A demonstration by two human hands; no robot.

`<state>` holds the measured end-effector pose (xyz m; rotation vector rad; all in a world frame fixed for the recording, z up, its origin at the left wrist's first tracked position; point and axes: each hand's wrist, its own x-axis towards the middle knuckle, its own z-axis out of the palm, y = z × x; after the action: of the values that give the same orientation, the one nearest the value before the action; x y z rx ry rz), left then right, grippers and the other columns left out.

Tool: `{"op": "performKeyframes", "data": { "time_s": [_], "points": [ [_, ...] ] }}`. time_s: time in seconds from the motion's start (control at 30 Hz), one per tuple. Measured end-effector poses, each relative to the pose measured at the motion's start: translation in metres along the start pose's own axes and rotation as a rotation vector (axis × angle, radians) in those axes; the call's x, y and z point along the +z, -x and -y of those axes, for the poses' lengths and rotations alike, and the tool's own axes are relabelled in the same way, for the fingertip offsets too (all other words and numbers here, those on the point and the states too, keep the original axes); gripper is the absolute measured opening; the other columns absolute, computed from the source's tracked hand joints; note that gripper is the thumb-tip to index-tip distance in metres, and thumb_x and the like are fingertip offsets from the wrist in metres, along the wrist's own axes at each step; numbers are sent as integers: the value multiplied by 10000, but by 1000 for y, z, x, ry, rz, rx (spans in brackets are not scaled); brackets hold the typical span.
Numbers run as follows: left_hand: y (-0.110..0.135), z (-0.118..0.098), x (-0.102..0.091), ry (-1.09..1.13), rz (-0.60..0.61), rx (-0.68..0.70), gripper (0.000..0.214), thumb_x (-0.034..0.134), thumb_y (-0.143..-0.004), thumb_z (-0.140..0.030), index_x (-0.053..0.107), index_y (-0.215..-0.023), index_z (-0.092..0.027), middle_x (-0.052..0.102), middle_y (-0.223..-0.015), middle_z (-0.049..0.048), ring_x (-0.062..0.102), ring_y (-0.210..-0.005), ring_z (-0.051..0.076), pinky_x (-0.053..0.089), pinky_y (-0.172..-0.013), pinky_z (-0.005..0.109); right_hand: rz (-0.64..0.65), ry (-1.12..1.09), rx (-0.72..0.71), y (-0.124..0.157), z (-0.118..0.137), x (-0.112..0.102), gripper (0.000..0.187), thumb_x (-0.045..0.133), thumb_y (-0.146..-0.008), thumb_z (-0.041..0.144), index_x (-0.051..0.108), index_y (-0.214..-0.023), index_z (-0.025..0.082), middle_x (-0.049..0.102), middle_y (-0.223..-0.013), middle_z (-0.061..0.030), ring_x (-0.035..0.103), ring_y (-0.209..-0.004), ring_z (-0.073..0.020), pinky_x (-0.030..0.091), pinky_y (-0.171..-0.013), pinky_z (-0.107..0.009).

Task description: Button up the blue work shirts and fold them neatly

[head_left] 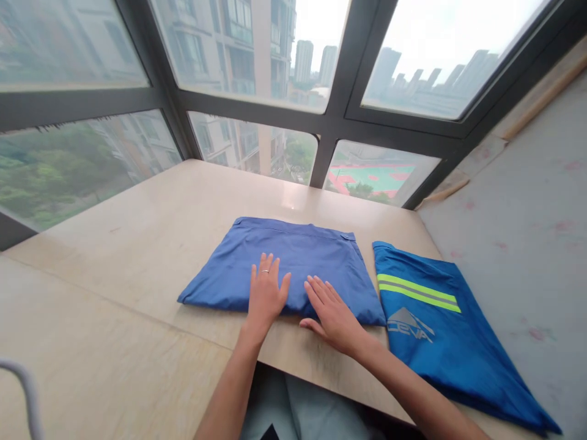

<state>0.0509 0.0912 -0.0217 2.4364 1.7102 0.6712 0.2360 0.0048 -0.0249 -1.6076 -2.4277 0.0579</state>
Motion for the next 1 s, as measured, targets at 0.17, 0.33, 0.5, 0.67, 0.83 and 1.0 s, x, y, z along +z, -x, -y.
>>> {"op": "performKeyframes", "data": {
  "time_s": [0.17, 0.33, 0.5, 0.67, 0.83, 1.0],
  "points": [
    [38, 18, 5, -241, -68, -125, 673, 332, -966, -546, 554, -1324, -22, 422, -1471, 283, 267, -1432, 442, 294, -1094, 644, 17, 41, 99, 50, -45, 6, 626, 486, -936, 172, 294, -1531, 141, 389, -1528, -175, 350, -1428, -284, 378, -1136, -500],
    [41, 40, 7, -323, -20, -79, 664, 316, -969, -559, 504, -1406, -96, 434, -1487, 224, 326, -1417, 398, 294, -1125, 575, -12, 33, 61, 73, -65, 13, 663, 351, -863, -31, 378, -1496, 167, 433, -1504, -140, 411, -1395, -235, 413, -1127, -453],
    [38, 53, 1, -334, 10, -103, 641, 320, -975, -523, 478, -1432, -101, 422, -1498, 218, 325, -1421, 388, 288, -1133, 559, 7, 1, 42, 78, -72, -3, 694, 349, -827, -62, 445, -1460, 205, 487, -1466, -107, 463, -1356, -212, 436, -1112, -417],
    [38, 55, 2, -346, -5, -99, 644, 322, -968, -533, 479, -1433, -116, 431, -1493, 212, 353, -1407, 386, 312, -1115, 567, 7, 0, 24, 88, -83, -13, 732, 370, -808, -68, 402, -1486, 207, 504, -1449, -106, 495, -1329, -206, 460, -1088, -399],
    [38, 59, 2, -358, 36, -91, 643, 334, -966, -534, 464, -1445, -125, 422, -1503, 202, 357, -1407, 381, 317, -1118, 541, 13, -3, -45, 100, -95, -9, 783, 369, -748, -92, 394, -1487, 165, 479, -1465, -114, 482, -1340, -206, 474, -1077, -367],
    [37, 63, 3, -343, 66, -97, 639, 325, -966, -535, 449, -1455, -143, 415, -1511, 186, 360, -1412, 357, 321, -1117, 534, 86, -8, -3, 102, -100, -7, 738, 420, -788, -42, 379, -1496, 162, 476, -1468, -136, 467, -1355, -232, 454, -1095, -409]
  ]
}}
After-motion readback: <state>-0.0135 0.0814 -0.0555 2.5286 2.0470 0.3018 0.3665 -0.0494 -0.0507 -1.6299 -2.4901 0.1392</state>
